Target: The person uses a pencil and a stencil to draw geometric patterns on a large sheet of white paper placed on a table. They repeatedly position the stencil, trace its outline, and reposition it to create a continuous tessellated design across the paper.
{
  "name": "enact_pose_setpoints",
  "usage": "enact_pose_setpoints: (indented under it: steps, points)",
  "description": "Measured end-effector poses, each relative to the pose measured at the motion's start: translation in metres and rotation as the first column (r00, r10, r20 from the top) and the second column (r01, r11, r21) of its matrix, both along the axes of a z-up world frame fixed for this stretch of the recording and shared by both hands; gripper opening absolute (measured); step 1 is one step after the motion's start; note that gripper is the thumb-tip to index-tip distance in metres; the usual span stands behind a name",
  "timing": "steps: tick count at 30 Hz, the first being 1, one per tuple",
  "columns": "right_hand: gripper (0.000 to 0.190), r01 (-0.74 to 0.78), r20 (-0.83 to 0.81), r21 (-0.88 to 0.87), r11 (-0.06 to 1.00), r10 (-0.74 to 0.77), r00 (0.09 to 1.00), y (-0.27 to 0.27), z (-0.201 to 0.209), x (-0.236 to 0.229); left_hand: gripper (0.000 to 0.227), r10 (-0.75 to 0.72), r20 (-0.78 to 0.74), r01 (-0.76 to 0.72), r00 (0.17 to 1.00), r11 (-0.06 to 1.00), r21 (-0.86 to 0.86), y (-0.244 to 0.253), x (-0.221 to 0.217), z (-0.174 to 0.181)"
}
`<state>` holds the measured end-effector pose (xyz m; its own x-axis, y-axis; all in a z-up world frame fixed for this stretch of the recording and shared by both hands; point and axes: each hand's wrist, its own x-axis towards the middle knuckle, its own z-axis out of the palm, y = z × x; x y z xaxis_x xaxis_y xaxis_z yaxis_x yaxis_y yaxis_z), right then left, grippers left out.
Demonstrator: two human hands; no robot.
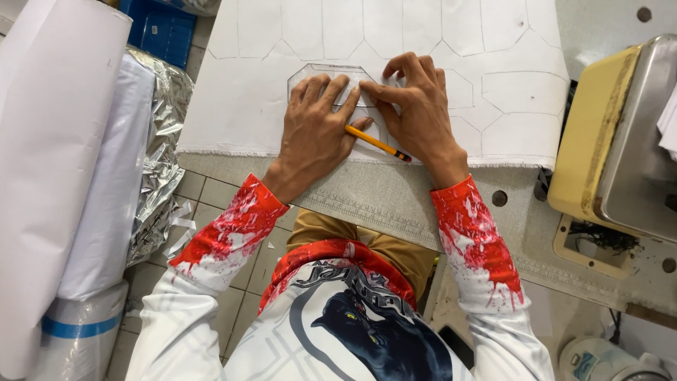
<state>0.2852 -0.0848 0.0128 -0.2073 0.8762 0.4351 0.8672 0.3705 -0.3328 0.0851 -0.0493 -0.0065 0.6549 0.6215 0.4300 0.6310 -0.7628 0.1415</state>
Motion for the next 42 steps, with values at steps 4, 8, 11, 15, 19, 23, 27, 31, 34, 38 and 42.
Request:
enact_pose_setpoints:
  steps: [4,8,11,15,19,23,27,31,34,38,42]
  points:
    - [0.018,-0.044,0.044,-0.007,0.999,0.044,0.998,-0.003,0.004,0.002,0.052,0.028,-0.055,-0.027,0.998,1.000,0.003,0.001,0.000,-0.003]
    - [0.013,-0.108,-0.134,-0.087,0.990,0.095,0.986,-0.012,0.014,0.005,0.049,0.011,-0.019,-0.011,1.000,1.000,-0.017,0.001,-0.001,-0.008]
    - [0.023,-0.232,-0.250,-0.242,0.942,0.171,0.953,-0.019,0.038,-0.001,0.045,-0.005,0.059,0.006,0.998,1.000,-0.010,0.002,-0.001,-0.007]
    - [0.013,-0.300,-0.279,-0.396,0.868,0.197,0.940,-0.025,0.026,0.005,0.036,-0.036,0.145,0.037,0.989,0.999,-0.001,0.001,-0.003,0.000]
    - [0.010,-0.233,-0.207,-0.548,0.804,0.139,0.968,-0.033,0.053,0.030,0.040,-0.044,0.156,0.043,0.987,0.999,0.006,0.006,-0.002,-0.007]
    - [0.002,-0.057,-0.063,-0.588,0.806,0.025,0.998,-0.043,0.061,0.064,0.044,-0.021,0.067,0.021,0.998,1.000,0.007,0.007,-0.002,-0.004]
    - [0.003,0.014,-0.141,-0.330,0.944,-0.064,0.988,-0.029,0.030,0.065,0.048,0.007,0.000,-0.007,1.000,1.000,-0.009,0.007,0.000,-0.007]
    - [0.014,0.027,-0.284,-0.185,0.982,-0.080,0.955,-0.007,0.007,0.024,0.048,0.001,-0.007,-0.001,1.000,1.000,-0.024,0.006,0.002,-0.001]
    - [0.027,-0.025,-0.292,-0.147,0.989,-0.019,0.956,-0.001,0.001,0.006,0.049,0.018,0.010,-0.018,1.000,1.000,0.019,0.003,-0.002,0.003]
    - [0.014,0.009,-0.238,-0.122,0.992,-0.038,0.971,0.002,-0.002,0.002,0.052,0.031,-0.029,-0.033,0.999,0.998,-0.059,0.001,0.003,-0.006]
    - [0.012,0.005,-0.254,-0.146,0.989,-0.042,0.966,0.001,0.004,-0.004,0.041,0.077,-0.099,-0.094,0.992,0.979,-0.183,-0.008,0.013,-0.002]
